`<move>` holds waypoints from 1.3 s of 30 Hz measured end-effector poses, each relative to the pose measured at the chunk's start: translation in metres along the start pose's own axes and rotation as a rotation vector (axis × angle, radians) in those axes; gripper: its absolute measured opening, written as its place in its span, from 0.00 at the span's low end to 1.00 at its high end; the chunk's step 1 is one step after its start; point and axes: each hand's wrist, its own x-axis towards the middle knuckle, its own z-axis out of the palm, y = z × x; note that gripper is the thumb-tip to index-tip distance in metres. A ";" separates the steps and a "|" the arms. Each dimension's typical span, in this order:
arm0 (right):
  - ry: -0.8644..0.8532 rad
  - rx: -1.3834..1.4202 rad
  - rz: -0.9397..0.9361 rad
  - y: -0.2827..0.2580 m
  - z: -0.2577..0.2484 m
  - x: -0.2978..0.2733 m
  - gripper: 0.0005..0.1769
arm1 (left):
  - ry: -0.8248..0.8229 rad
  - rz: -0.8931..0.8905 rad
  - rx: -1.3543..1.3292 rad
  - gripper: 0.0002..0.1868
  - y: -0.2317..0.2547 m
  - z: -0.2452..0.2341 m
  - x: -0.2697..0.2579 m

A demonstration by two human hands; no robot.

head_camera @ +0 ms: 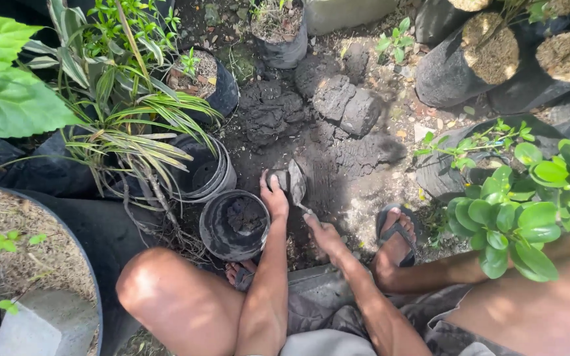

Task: Using a hand trowel and hands to break up soil on the ground and fill a small pot.

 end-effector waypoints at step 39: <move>0.407 -0.306 -0.445 -0.088 -0.003 -0.074 0.24 | -0.008 0.131 0.069 0.21 -0.012 0.004 0.006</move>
